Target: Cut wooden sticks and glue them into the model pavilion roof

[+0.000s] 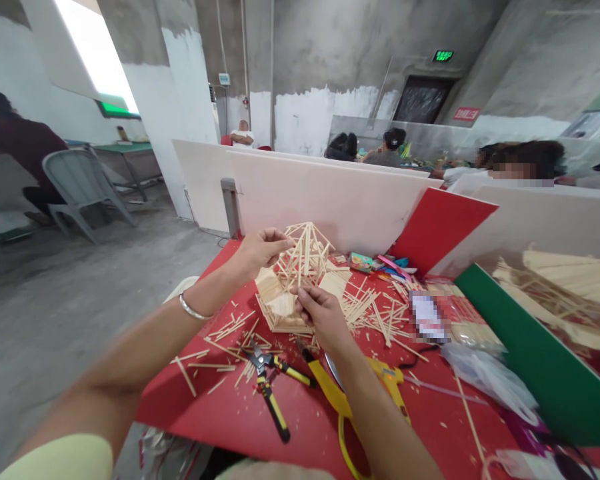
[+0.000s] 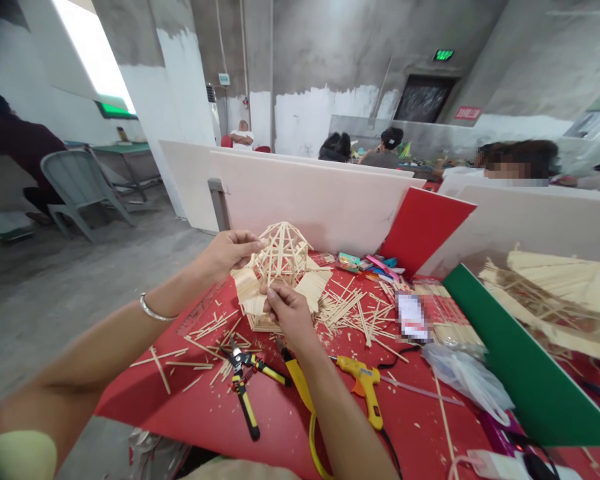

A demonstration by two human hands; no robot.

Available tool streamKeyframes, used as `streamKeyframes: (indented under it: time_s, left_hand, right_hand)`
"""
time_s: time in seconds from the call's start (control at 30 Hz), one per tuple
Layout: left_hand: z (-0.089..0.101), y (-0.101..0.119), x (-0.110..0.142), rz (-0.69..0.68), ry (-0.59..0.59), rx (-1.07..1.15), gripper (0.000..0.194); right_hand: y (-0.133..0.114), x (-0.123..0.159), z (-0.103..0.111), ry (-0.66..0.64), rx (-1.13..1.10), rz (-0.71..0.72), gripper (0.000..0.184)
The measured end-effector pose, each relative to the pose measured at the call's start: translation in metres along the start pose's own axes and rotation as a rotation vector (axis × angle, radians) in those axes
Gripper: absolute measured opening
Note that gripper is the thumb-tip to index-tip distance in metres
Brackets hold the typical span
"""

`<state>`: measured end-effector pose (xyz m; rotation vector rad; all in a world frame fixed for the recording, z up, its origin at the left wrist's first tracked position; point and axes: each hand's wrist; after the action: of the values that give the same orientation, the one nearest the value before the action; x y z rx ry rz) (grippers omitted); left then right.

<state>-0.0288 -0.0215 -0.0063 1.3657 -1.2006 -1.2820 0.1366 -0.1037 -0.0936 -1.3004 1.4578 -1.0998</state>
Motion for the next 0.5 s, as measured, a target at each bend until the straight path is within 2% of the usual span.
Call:
streamKeyframes:
  time_s: [0.2, 0.5]
  left_hand:
    - [0.001, -0.003, 0.023, 0.083, -0.115, -0.016, 0.027]
    - [-0.012, -0.007, 0.059, 0.128, -0.102, 0.062, 0.029]
  right_hand:
    - [-0.003, 0.014, -0.002, -0.010, 0.011, 0.005, 0.032]
    - [0.006, 0.041, 0.006, -0.037, 0.038, -0.005, 0.033]
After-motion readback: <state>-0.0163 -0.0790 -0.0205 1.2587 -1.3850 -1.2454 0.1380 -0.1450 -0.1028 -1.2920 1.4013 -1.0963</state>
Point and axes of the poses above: each hand's wrist, its own x-axis away from the middle knuckle, its own z-axis out of the back of the hand, y = z × x, and after that the axes turned 13 degrees about y, right-handed
